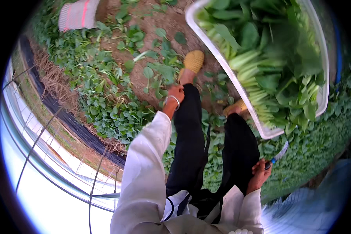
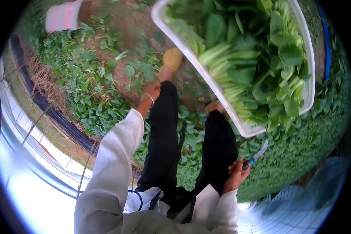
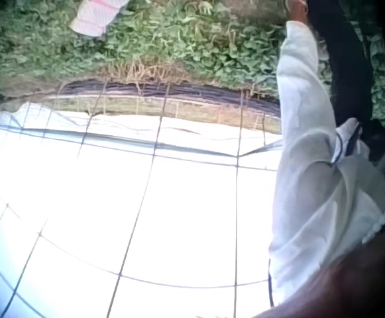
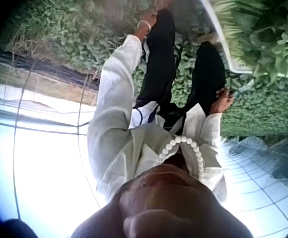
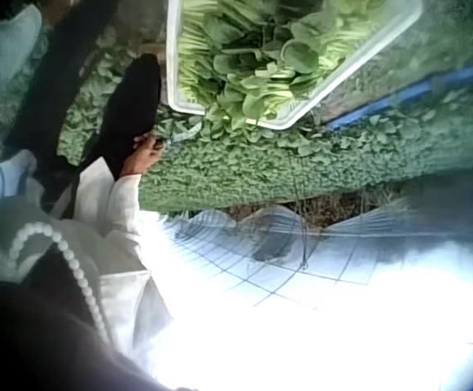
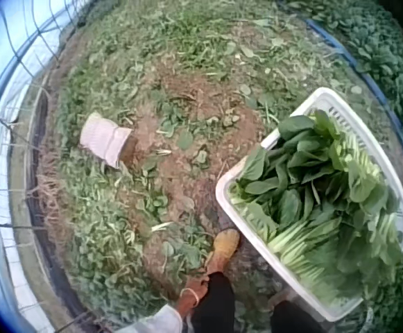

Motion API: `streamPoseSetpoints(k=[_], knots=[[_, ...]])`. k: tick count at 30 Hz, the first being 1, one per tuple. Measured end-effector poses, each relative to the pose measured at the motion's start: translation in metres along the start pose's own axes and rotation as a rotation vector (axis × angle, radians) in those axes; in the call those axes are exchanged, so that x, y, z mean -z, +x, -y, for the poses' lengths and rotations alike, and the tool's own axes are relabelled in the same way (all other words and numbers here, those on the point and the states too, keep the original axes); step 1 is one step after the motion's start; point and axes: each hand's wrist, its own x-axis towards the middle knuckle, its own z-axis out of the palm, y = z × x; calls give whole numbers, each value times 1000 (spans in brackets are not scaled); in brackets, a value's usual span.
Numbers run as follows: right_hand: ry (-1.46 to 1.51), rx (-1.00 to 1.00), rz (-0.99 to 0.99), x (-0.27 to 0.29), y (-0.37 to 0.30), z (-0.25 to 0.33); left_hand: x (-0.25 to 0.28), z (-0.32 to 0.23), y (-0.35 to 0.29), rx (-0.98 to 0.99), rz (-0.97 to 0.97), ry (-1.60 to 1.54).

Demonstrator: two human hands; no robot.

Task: The person harvests green leafy vegetables by cutting the base of the plant with a curved knife, gathers a bundle in one hand, and places the bundle into a plastic crate.

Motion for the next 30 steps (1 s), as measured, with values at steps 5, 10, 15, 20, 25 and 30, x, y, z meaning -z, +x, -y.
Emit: streamPoseSetpoints(k=[5,10,15,20,25,30], knots=[[37,73,1,-10,-3,12,92,4,-31,-149,428,0],[-6,196,64,-37,-21,46,170,47,-76,-135,-187,-427],[-91,345,227,-139,-73,129,195,122,-106,212,-94,-645],[-72,296,456,-253,-148,227,233,145,-99,317,-76,-844],[-148,378,733,-345,-198,296,299,163,-34,246,-126,-901],[-196,310,938,-440,-217,366,403,107,52,330,-269,-1274]])
